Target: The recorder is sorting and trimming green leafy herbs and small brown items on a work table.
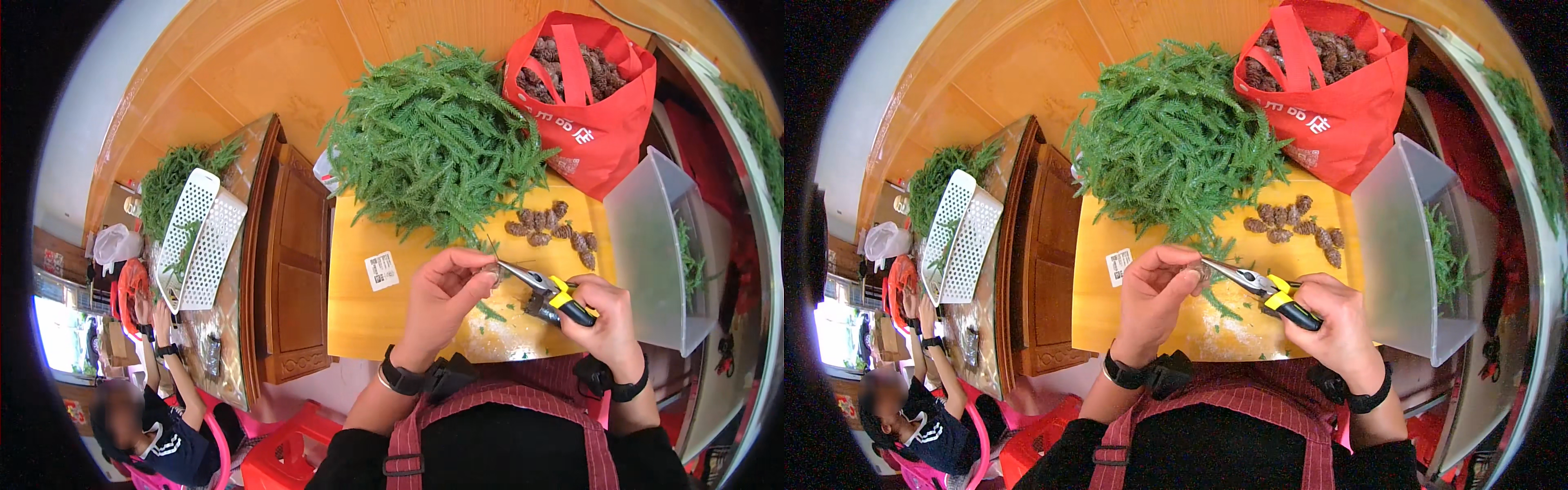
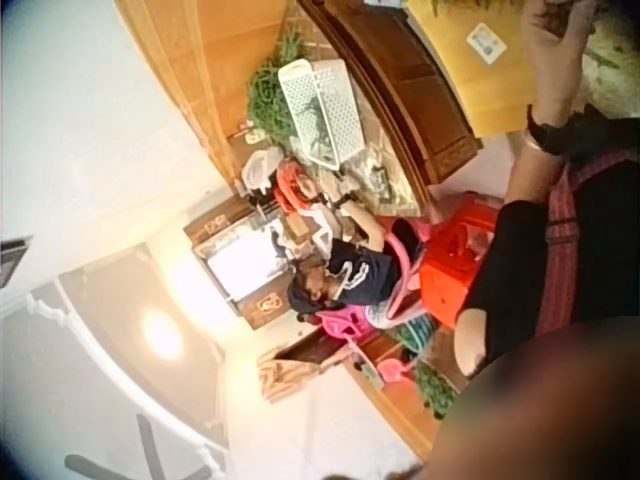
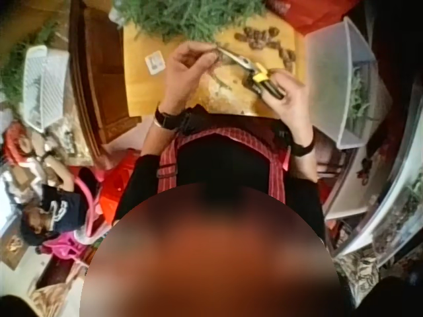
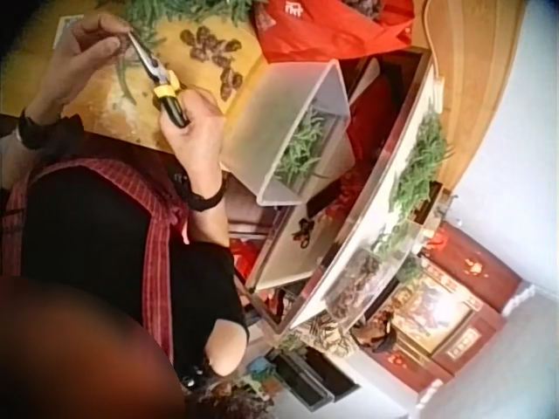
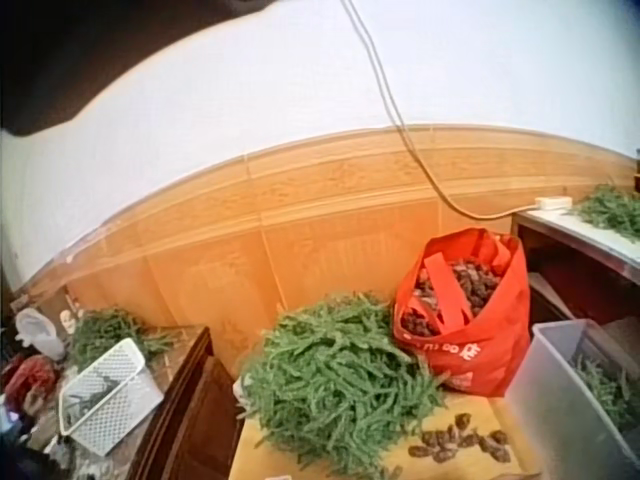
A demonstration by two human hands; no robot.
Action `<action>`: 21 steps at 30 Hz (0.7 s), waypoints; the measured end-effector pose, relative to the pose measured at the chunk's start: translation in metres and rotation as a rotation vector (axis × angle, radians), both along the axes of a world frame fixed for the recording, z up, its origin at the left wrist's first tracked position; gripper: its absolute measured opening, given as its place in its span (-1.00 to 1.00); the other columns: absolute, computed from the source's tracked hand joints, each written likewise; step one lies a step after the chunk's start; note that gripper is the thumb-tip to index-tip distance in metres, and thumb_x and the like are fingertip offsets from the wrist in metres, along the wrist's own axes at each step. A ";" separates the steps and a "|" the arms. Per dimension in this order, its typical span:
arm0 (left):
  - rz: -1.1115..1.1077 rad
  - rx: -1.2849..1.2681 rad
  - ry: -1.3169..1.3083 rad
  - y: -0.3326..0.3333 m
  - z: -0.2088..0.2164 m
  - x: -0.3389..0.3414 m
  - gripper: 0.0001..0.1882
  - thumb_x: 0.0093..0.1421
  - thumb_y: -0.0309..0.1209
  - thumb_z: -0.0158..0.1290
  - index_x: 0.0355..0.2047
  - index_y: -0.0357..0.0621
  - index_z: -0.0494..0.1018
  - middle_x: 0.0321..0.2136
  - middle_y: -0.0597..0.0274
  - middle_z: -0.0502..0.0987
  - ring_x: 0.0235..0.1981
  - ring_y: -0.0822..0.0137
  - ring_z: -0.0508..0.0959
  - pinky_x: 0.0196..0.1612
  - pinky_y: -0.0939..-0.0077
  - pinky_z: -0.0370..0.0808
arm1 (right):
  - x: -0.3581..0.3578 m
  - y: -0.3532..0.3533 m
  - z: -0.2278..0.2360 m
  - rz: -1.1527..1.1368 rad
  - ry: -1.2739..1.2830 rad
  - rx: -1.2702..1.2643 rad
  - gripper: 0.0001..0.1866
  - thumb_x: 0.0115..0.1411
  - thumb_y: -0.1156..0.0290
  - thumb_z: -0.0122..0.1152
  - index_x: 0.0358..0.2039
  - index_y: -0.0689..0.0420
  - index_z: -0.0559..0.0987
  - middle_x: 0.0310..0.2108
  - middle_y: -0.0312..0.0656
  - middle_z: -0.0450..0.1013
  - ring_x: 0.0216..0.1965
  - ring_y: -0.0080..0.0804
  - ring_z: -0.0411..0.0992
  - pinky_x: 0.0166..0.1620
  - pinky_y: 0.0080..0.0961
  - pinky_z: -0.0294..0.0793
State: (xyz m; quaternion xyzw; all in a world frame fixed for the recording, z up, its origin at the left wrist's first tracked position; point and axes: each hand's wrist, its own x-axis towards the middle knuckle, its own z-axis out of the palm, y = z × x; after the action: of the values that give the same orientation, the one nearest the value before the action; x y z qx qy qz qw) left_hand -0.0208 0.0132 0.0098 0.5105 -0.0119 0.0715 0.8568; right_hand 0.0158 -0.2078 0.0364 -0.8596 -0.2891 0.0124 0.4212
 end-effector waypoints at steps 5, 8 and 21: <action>0.377 0.554 -0.226 -0.012 0.002 0.005 -0.75 -0.05 -0.68 0.13 -0.32 -0.28 0.42 -0.39 0.16 0.48 -0.38 0.39 0.49 -0.27 0.57 0.44 | -0.005 0.003 -0.003 -0.050 0.053 -0.019 -0.82 -0.25 0.59 0.21 -0.69 0.25 0.34 -0.62 -0.05 0.37 -0.46 -0.16 0.45 -0.40 -0.47 0.39; 0.554 0.943 -0.412 -0.014 0.004 0.006 -0.74 -0.11 -0.69 0.17 -0.36 -0.29 0.42 -0.40 0.12 0.48 -0.37 0.33 0.49 -0.30 0.55 0.45 | -0.009 0.010 -0.004 -0.091 -0.024 0.062 -0.82 -0.22 0.60 0.19 -0.71 0.23 0.33 -0.70 -0.11 0.25 -0.63 -0.22 0.28 -0.55 -0.44 0.25; 0.359 0.337 -0.024 -0.012 -0.001 0.002 -0.76 0.07 -0.67 0.01 -0.22 -0.28 0.34 -0.27 0.22 0.42 -0.28 0.48 0.46 -0.22 0.63 0.44 | 0.008 -0.016 -0.007 -0.019 0.374 0.060 -0.76 -0.05 0.37 0.21 -0.56 0.20 0.33 -0.56 -0.17 0.38 -0.51 -0.52 0.29 -0.44 -0.54 0.26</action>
State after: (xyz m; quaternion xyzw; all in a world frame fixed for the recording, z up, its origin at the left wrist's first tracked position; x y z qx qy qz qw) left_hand -0.0190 0.0014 0.0084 0.6391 0.0572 0.2255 0.7331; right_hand 0.0243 -0.2235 0.0292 -0.8321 -0.1978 0.1592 0.4931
